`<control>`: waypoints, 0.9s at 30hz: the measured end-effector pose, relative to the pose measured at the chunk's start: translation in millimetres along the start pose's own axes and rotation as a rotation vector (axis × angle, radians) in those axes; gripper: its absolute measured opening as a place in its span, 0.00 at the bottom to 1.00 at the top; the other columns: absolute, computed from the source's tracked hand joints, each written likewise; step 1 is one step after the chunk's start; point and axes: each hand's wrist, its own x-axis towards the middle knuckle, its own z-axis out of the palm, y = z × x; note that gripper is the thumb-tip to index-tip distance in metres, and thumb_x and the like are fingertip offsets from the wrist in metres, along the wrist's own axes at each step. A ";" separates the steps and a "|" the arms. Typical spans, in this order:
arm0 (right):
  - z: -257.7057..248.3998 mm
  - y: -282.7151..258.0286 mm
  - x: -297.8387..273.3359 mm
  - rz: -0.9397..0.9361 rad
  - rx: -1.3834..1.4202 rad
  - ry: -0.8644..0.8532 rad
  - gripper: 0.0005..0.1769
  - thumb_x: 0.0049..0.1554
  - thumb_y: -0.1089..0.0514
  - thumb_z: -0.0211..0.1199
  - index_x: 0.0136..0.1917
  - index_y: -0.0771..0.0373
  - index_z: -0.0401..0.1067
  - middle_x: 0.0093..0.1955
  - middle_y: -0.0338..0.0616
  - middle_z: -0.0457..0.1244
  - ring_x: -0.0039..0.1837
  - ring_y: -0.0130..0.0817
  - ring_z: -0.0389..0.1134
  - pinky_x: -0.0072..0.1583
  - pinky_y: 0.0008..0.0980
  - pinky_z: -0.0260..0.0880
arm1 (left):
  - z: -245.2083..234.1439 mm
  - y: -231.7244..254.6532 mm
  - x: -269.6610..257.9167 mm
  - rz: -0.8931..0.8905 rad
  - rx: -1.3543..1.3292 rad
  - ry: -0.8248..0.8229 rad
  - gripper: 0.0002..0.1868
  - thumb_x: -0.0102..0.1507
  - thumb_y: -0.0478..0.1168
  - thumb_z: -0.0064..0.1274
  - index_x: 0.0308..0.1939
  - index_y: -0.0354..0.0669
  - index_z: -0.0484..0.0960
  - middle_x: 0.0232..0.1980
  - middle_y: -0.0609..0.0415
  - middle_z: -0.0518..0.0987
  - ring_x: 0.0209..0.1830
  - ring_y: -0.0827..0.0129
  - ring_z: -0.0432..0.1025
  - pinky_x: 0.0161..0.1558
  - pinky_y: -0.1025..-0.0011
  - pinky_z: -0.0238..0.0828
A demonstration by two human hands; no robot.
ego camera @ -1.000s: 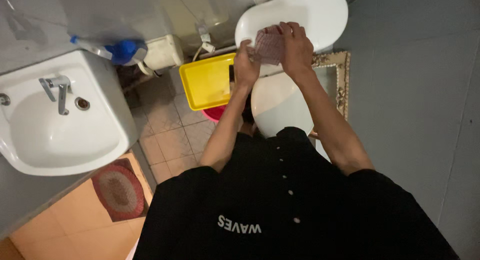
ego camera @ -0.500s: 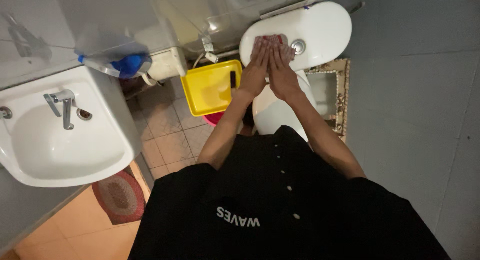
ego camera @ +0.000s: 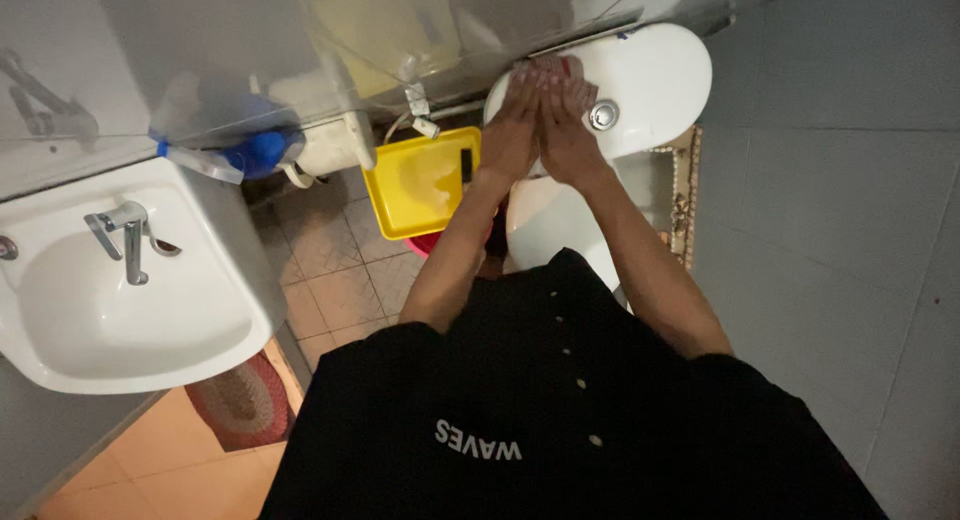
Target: The person cleans a sink and a toilet by hand using a cloth and a spray bottle.
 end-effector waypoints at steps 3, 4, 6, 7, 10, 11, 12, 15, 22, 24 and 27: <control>-2.4 6.9 18.4 -0.020 -0.054 0.002 0.39 0.64 0.60 0.50 0.82 0.80 0.42 0.84 0.70 0.37 0.85 0.62 0.33 0.79 0.48 0.48 | 4.8 -0.4 11.2 -0.017 0.015 0.007 0.35 0.63 0.33 0.50 0.76 0.36 0.64 0.81 0.44 0.59 0.82 0.55 0.51 0.75 0.65 0.56; -1.1 7.0 20.7 -0.072 -0.164 0.016 0.40 0.64 0.60 0.51 0.82 0.80 0.42 0.84 0.68 0.38 0.85 0.61 0.34 0.80 0.49 0.46 | 4.5 -2.2 12.6 -0.021 0.032 0.003 0.36 0.63 0.32 0.50 0.77 0.36 0.63 0.81 0.44 0.59 0.82 0.55 0.51 0.75 0.65 0.55; 2.0 5.0 16.0 -0.081 -0.226 0.011 0.40 0.62 0.60 0.52 0.81 0.79 0.43 0.84 0.64 0.40 0.86 0.60 0.35 0.81 0.49 0.44 | 4.0 -3.5 8.9 -0.047 0.025 -0.017 0.39 0.59 0.29 0.48 0.77 0.39 0.64 0.81 0.47 0.59 0.83 0.57 0.51 0.78 0.66 0.55; 2.4 4.5 11.0 -0.039 -0.177 -0.008 0.40 0.60 0.61 0.51 0.81 0.78 0.44 0.84 0.63 0.41 0.86 0.59 0.35 0.80 0.48 0.44 | 4.3 -1.7 3.3 -0.061 0.019 -0.029 0.40 0.58 0.27 0.47 0.77 0.40 0.64 0.81 0.49 0.60 0.84 0.58 0.51 0.80 0.66 0.54; 3.9 4.5 -4.8 -0.056 -0.080 0.040 0.39 0.60 0.63 0.50 0.81 0.76 0.47 0.85 0.63 0.43 0.86 0.58 0.38 0.81 0.46 0.46 | 1.2 1.9 -13.0 -0.073 -0.049 -0.045 0.42 0.56 0.26 0.46 0.78 0.38 0.62 0.82 0.46 0.57 0.83 0.57 0.50 0.77 0.65 0.56; 5.6 4.9 -10.0 -0.086 -0.052 0.069 0.38 0.60 0.64 0.50 0.82 0.76 0.48 0.85 0.63 0.44 0.86 0.57 0.39 0.81 0.46 0.46 | 0.1 2.8 -17.8 -0.061 -0.029 -0.037 0.43 0.56 0.25 0.46 0.78 0.38 0.62 0.83 0.47 0.57 0.84 0.57 0.50 0.78 0.65 0.56; 9.2 4.4 -16.8 -0.064 -0.061 0.039 0.37 0.61 0.64 0.49 0.82 0.75 0.49 0.84 0.63 0.45 0.85 0.58 0.40 0.81 0.46 0.47 | 0.3 6.2 -27.1 -0.052 -0.011 -0.035 0.43 0.57 0.24 0.46 0.79 0.38 0.62 0.83 0.48 0.56 0.84 0.58 0.49 0.79 0.65 0.56; 19.0 -2.5 -41.1 -0.072 -0.105 0.047 0.36 0.62 0.65 0.49 0.82 0.74 0.51 0.84 0.62 0.47 0.86 0.57 0.42 0.81 0.45 0.47 | -2.7 19.7 -57.6 -0.058 -0.046 -0.034 0.44 0.56 0.22 0.46 0.79 0.37 0.61 0.84 0.46 0.55 0.85 0.54 0.48 0.79 0.63 0.56; 11.9 -30.0 -86.5 -0.062 -0.074 0.067 0.36 0.60 0.64 0.52 0.80 0.72 0.53 0.83 0.58 0.48 0.84 0.53 0.44 0.78 0.44 0.49 | -4.1 53.1 -98.1 -0.077 -0.112 0.029 0.43 0.55 0.25 0.49 0.76 0.32 0.61 0.81 0.41 0.56 0.83 0.49 0.48 0.78 0.58 0.52; 8.4 -32.6 -88.5 -0.062 -0.065 0.069 0.36 0.60 0.63 0.53 0.81 0.71 0.53 0.83 0.57 0.48 0.84 0.52 0.44 0.78 0.43 0.49 | -3.2 53.3 -98.4 -0.062 -0.117 0.057 0.40 0.57 0.26 0.49 0.76 0.33 0.62 0.81 0.42 0.58 0.83 0.51 0.49 0.79 0.60 0.54; 4.4 -30.8 -76.8 -0.123 -0.113 0.118 0.35 0.62 0.61 0.54 0.81 0.70 0.53 0.84 0.57 0.47 0.85 0.53 0.44 0.80 0.43 0.49 | -8.0 47.1 -87.6 -0.057 -0.081 0.054 0.38 0.59 0.27 0.47 0.75 0.32 0.63 0.81 0.43 0.59 0.83 0.51 0.51 0.78 0.60 0.55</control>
